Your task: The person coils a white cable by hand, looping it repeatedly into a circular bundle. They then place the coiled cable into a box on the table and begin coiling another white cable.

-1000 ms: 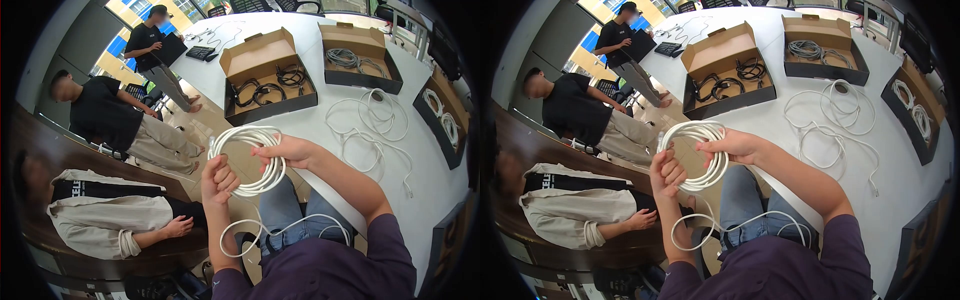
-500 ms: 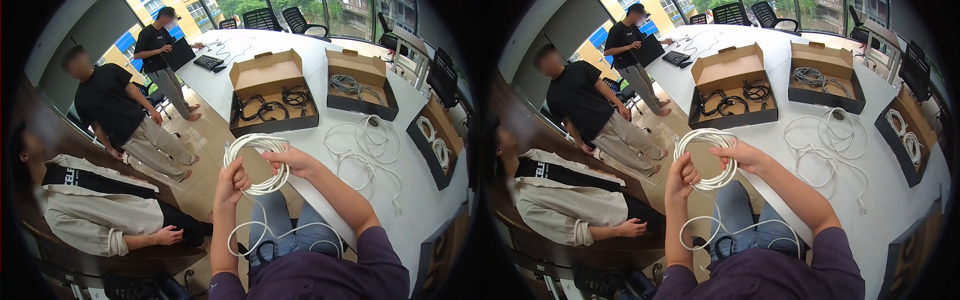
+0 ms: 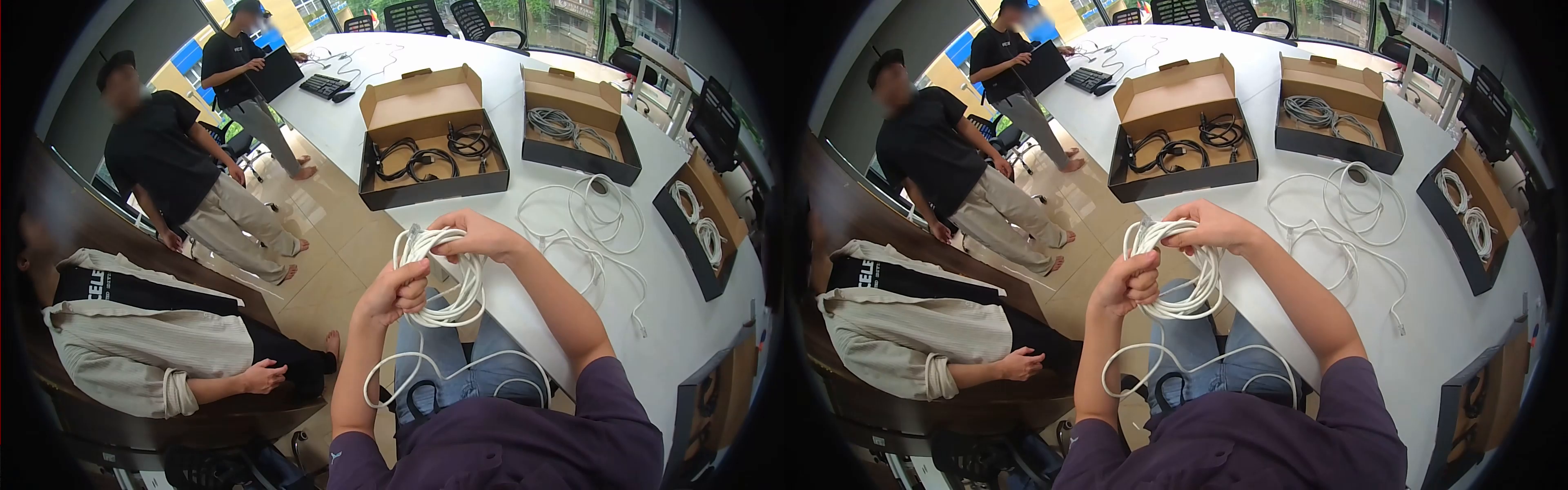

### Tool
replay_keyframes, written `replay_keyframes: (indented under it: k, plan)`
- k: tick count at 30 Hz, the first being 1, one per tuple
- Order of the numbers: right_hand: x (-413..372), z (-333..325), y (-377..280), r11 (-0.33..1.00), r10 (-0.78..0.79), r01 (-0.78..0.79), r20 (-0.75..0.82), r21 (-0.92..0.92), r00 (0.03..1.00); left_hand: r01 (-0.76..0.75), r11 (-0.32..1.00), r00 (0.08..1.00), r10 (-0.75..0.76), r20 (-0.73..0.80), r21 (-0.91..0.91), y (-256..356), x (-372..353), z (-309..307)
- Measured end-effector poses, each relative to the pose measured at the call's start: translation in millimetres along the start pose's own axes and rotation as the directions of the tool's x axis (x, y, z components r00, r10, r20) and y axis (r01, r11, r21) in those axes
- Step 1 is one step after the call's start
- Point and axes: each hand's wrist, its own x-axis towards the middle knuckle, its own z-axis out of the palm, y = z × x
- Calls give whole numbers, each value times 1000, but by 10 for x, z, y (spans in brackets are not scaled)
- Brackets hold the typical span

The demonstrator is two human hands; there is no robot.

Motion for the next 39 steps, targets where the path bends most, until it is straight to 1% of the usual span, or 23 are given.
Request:
replay_keyframes:
  k: [1,2,4,5,8,10,12,13,14,16,17,18,19,21,23,24,26,29,30,33,34,37,39]
  plan:
    - [-6,19,-10,998,46,-47,13,47,999,3,1000,999,-2,37,-25,2,-2,-32]
    - [-14,55,-29,998,55,-55,-16,30,998,4,1000,1000,-3,31,-28,1,2,-77]
    - [-34,136,-59,998,70,-70,-74,-5,995,-26,998,997,30,-67,61,6,13,-78]
    - [-19,139,-31,996,75,-72,-75,45,994,-39,993,992,51,-113,108,17,27,-70]
    - [48,115,112,978,97,-81,-77,193,992,-105,915,922,237,-307,390,12,109,36]
    - [69,115,146,953,122,-97,-73,287,990,-125,915,924,248,-291,383,36,123,-7]
    - [56,154,105,967,-66,114,-210,228,976,-170,916,917,282,-282,362,76,101,-29]
    - [52,187,74,957,-161,216,-269,191,949,-242,932,904,318,-285,272,110,69,-45]
    - [45,110,42,930,-247,288,-193,228,950,-312,933,888,354,-293,180,162,31,-76]
    - [55,172,37,902,-290,380,-363,204,885,-466,885,835,441,-331,3,339,-52,-114]
    - [55,222,51,887,-306,422,-444,189,842,-534,845,798,497,-341,-21,453,-95,-200]
    - [56,286,95,907,-291,387,-418,166,861,-631,775,736,577,-354,-48,538,-122,-224]
    - [59,426,131,939,-202,287,-369,190,907,-718,692,664,651,-367,-72,625,-153,-233]
    - [22,806,231,973,-11,73,-270,219,963,-813,574,565,741,-363,-95,737,-198,-232]
    - [58,1055,473,952,31,-43,44,303,999,-872,480,479,794,-375,-98,803,-233,-239]
    - [56,1069,495,946,106,-151,168,286,980,-890,448,444,807,-390,-86,830,-267,-257]
    - [34,1077,532,911,248,-354,404,213,880,-913,397,399,831,-386,-90,884,-363,-395]
    - [-74,1086,417,948,247,-298,341,107,907,-941,333,326,844,-427,-61,971,-584,-588]
    - [-122,1103,414,958,273,-285,277,6,921,-950,303,303,845,-441,-71,984,-636,-663]
    - [-230,1221,454,938,343,-338,335,-75,878,-963,242,267,836,-479,-114,1030,-770,-821]
    - [-290,1229,397,913,396,-403,380,-66,836,-965,230,263,830,-491,-129,1042,-803,-857]
    - [-410,1051,221,956,291,-258,555,-139,779,-972,226,224,820,-527,-62,1076,-903,-1072]
    - [-565,814,104,971,227,-125,613,-204,757,-970,239,224,791,-570,-51,1118,-1021,-1287]
